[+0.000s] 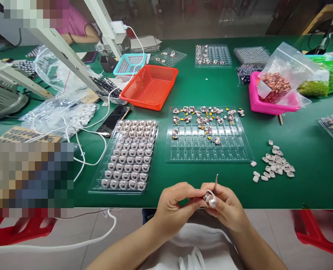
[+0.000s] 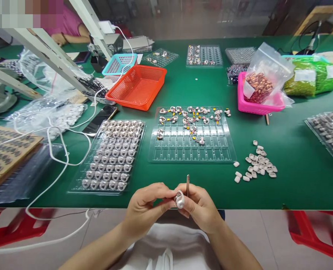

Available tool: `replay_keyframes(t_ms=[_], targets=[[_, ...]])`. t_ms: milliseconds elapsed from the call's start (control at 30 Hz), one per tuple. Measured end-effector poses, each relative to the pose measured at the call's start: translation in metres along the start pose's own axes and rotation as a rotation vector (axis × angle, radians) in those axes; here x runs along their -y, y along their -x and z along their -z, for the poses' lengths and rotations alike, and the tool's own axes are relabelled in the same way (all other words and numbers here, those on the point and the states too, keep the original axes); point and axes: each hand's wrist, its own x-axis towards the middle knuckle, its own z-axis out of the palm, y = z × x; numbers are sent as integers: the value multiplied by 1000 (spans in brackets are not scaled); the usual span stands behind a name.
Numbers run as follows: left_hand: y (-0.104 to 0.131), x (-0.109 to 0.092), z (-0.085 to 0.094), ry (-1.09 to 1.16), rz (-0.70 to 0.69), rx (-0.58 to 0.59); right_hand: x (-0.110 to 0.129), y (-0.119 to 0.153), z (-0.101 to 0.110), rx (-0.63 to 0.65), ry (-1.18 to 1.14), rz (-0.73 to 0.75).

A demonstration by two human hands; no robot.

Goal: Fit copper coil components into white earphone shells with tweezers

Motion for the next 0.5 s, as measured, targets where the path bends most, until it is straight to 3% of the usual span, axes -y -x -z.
replay_keyframes(t_ms=[400, 500], targets=[[2, 8, 8, -282, -423, 74, -7, 2, 3, 34, 38, 36], [1, 11, 8, -280, -423, 73, -11, 2, 2, 32, 34, 69]])
